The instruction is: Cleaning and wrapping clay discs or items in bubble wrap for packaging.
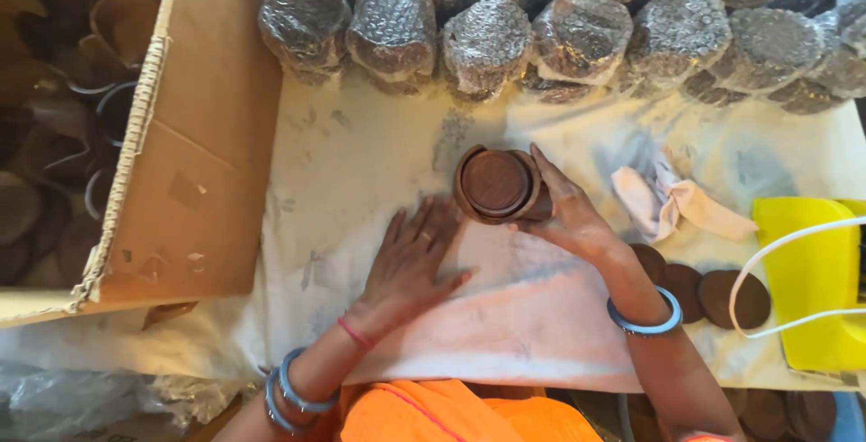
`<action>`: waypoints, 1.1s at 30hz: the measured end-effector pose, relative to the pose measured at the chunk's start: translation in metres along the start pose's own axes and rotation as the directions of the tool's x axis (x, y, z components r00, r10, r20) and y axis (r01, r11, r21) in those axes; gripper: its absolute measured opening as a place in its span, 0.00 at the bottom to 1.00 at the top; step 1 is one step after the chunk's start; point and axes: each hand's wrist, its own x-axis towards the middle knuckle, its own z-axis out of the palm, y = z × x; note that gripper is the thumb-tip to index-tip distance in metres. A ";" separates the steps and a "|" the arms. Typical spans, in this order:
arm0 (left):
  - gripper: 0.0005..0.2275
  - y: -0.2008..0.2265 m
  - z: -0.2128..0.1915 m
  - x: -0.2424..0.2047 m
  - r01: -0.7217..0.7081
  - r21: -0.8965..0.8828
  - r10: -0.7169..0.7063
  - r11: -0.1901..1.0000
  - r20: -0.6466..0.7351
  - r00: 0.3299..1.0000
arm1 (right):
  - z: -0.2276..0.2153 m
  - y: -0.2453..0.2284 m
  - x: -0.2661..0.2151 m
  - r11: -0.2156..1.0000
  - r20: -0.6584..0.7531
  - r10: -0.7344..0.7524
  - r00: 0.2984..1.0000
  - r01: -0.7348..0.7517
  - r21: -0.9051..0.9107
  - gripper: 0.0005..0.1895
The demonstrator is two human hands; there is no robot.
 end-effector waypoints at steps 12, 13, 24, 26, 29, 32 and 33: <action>0.32 0.012 -0.024 -0.070 -0.093 -0.068 0.098 0.993 0.072 0.993 | -0.003 -0.012 -0.001 1.000 0.000 0.027 1.000 -0.027 0.010 0.61; 0.32 0.008 -0.028 -0.075 -0.076 -0.057 0.080 0.995 0.066 0.995 | -0.004 -0.013 -0.005 1.000 0.010 0.008 1.000 -0.008 0.014 0.61; 0.20 0.015 -0.229 -0.118 0.074 -0.094 -0.104 0.993 -0.382 0.918 | -0.001 -0.023 0.000 0.998 -0.074 -0.009 0.997 0.004 -0.067 0.58; 0.20 0.014 -0.242 -0.131 0.108 -0.049 -0.118 0.993 -0.427 0.896 | 0.000 -0.020 0.001 0.997 -0.075 -0.012 0.997 0.007 -0.074 0.59; 0.19 0.014 -0.255 -0.151 0.222 0.031 -0.174 0.975 -0.517 0.838 | 0.001 -0.015 0.000 0.997 -0.076 -0.010 0.997 0.005 -0.073 0.59; 0.18 0.019 -0.262 -0.186 0.401 0.133 -0.255 0.906 -0.584 0.771 | 0.001 -0.021 0.002 0.997 -0.082 0.010 0.997 -0.016 -0.071 0.59; 0.18 0.020 -0.264 -0.199 0.496 0.193 -0.295 0.847 -0.606 0.739 | 0.000 -0.024 0.002 0.996 -0.083 0.033 0.996 -0.039 -0.076 0.58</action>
